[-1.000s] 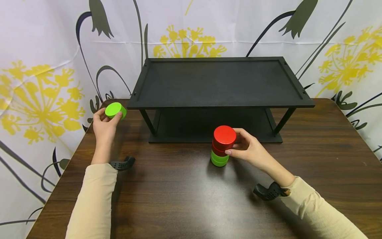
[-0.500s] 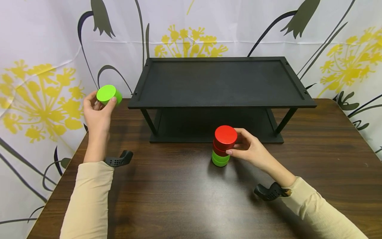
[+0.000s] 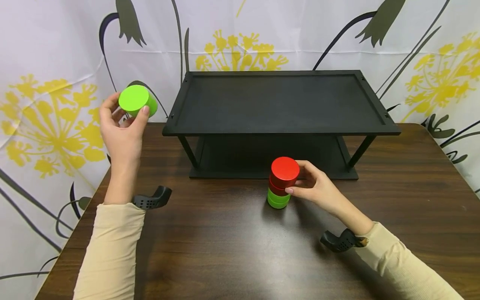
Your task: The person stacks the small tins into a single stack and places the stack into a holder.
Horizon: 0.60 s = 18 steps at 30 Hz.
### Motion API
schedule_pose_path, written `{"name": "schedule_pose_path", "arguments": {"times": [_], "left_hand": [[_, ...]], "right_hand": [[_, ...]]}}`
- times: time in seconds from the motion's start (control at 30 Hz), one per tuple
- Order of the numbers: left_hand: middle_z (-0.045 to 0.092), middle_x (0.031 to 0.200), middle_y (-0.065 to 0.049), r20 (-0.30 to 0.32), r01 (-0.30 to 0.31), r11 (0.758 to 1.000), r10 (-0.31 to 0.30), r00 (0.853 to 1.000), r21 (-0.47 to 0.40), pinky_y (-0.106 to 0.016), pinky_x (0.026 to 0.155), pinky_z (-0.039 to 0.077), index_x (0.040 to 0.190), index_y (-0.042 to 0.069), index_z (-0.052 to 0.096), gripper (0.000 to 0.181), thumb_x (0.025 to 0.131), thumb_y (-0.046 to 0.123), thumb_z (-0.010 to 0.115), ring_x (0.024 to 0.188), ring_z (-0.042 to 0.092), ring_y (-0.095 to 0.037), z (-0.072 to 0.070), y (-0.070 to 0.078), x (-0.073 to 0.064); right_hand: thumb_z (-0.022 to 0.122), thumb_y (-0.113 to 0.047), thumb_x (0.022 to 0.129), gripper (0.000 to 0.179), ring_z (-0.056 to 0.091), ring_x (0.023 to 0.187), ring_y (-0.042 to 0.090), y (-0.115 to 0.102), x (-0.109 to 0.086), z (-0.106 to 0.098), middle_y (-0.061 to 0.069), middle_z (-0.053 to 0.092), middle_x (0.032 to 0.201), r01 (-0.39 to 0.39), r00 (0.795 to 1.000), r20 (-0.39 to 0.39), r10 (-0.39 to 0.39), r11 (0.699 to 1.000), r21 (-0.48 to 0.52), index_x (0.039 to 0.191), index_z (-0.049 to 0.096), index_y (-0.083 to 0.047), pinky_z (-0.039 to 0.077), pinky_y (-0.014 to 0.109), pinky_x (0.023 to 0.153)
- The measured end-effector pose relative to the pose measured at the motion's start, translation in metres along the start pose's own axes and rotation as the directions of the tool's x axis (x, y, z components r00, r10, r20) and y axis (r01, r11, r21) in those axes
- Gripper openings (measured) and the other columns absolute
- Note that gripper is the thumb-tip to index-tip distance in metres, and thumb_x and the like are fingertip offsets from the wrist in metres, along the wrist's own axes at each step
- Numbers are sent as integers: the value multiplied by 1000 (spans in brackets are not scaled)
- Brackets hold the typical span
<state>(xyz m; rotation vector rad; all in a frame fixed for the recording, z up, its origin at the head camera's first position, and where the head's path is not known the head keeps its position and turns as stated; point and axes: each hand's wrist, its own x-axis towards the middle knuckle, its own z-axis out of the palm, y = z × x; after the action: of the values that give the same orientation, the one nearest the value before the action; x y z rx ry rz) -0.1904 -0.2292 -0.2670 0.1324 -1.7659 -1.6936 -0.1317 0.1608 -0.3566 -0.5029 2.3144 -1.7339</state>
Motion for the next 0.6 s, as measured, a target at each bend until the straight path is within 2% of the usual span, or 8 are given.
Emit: {"name": "schedule_pose_path", "arguments": {"times": [0.2, 0.4, 0.6], "left_hand": [[51, 123, 0, 60, -74, 994, 78, 995, -80, -19, 84, 46, 126, 9, 53, 57, 73, 8, 76, 108, 50, -14, 13, 17, -11], [53, 124, 0, 155, -148, 989, 147, 977, -5, -19, 91, 45, 130, 7, 52, 56, 77, 12, 73, 109, 53, -13, 24, 30, -25], [52, 124, 3, 278, -149, 989, 141, 950, 7, -17, 92, 45, 133, 6, 50, 56, 80, 10, 70, 111, 53, -11, 36, 38, -39]], "right_hand": [[71, -5, 83, 57, 60, 103, 12, -1, 0, 0, 0, 55, 122, -5, 1000, 2, 5, 1000, 0, 134, 45, -7, 52, 20, 88], [72, -5, 82, 57, 60, 103, 11, 0, 1, 0, -3, 56, 120, -1, 1000, 2, 1, 1000, 5, 133, 46, -7, 52, 20, 89], [72, -5, 82, 57, 60, 102, 12, 0, 0, 0, -4, 56, 120, 0, 1000, -1, 0, 1000, 4, 133, 46, -7, 52, 20, 88]]}}
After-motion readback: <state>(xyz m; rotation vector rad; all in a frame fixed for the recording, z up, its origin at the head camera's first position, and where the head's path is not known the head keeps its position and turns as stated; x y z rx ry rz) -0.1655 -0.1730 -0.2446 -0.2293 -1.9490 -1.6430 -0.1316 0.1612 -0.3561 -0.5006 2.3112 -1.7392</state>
